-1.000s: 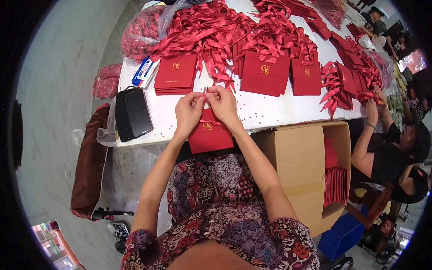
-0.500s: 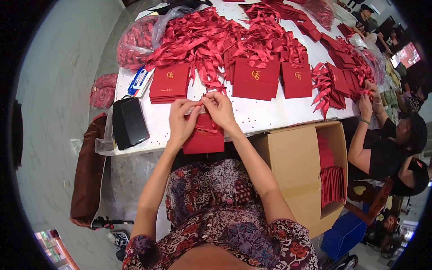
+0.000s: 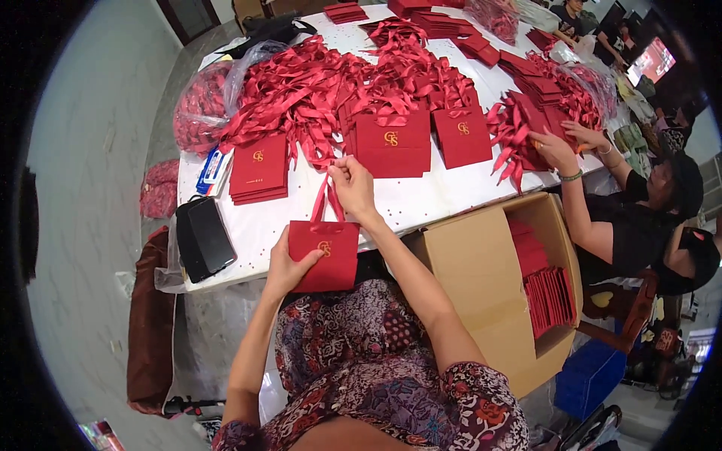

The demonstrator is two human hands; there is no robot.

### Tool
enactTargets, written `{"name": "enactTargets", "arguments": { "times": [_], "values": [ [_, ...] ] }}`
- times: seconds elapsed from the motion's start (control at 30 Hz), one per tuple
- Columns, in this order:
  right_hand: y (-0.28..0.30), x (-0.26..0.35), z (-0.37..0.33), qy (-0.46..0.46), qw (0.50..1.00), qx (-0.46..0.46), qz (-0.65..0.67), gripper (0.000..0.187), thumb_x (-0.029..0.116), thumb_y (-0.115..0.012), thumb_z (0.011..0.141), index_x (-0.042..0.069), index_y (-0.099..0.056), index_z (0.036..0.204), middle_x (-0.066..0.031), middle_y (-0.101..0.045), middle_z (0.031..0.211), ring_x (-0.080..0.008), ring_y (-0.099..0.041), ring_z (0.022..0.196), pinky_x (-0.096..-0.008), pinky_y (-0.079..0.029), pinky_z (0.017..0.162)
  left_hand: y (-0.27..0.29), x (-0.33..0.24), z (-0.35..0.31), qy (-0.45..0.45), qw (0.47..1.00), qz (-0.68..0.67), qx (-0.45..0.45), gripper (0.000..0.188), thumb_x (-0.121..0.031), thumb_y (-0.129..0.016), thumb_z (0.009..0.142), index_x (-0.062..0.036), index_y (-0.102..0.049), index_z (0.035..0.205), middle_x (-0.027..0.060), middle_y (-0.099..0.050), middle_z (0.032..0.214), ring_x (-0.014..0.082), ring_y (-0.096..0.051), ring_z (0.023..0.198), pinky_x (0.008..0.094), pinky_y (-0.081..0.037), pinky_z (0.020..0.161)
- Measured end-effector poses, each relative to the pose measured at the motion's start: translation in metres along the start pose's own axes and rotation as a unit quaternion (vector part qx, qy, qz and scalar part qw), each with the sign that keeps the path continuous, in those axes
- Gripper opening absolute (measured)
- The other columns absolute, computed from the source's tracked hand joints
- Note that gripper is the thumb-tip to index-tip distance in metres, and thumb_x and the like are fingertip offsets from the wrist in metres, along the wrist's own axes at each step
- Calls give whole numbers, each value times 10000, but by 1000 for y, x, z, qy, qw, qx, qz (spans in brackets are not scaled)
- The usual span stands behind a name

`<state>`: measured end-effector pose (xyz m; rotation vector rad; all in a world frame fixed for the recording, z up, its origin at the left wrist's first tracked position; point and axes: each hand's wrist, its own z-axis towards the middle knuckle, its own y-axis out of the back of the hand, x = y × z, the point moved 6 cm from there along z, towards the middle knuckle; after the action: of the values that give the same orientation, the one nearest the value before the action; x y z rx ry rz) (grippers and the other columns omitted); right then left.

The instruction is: Tying red ribbons onto small red gift bags in a manual assembly area.

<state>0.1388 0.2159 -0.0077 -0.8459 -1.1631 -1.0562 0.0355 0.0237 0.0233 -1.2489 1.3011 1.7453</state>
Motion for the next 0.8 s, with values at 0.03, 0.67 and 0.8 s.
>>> {"name": "enactTargets", "arguments": {
  "times": [0.03, 0.67, 0.8],
  "values": [
    [0, 0, 0, 5, 1000, 3, -6, 158, 127, -667, 918, -28, -641, 930, -9, -610, 706, -60, -516, 635, -231, -456, 601, 0, 0, -1, 16, 1000, 7, 1, 543, -108, -821, 761, 14, -551, 1215, 137, -698, 1043, 190, -669, 959, 328, -531, 859],
    [71, 55, -42, 139, 966, -111, -188, 522, 60, -671, 865, 27, -498, 1357, -179, -507, 1226, -292, -478, 1162, -380, -382, 1038, -24, 6, 52, 9, 971, -238, -22, 304, -113, -669, 936, -4, -554, 1196, 65, -694, 1003, 71, -620, 819, 223, -493, 722],
    [121, 54, -11, 157, 923, -231, -264, 609, 128, -746, 841, 20, -481, 1378, -204, -457, 1218, -328, -453, 1155, -413, -394, 1017, 15, 9, 53, -67, 991, 44, -105, 299, -144, -694, 891, -15, -589, 1140, 97, -670, 941, 158, -602, 743, 283, -479, 680]
  ]
}}
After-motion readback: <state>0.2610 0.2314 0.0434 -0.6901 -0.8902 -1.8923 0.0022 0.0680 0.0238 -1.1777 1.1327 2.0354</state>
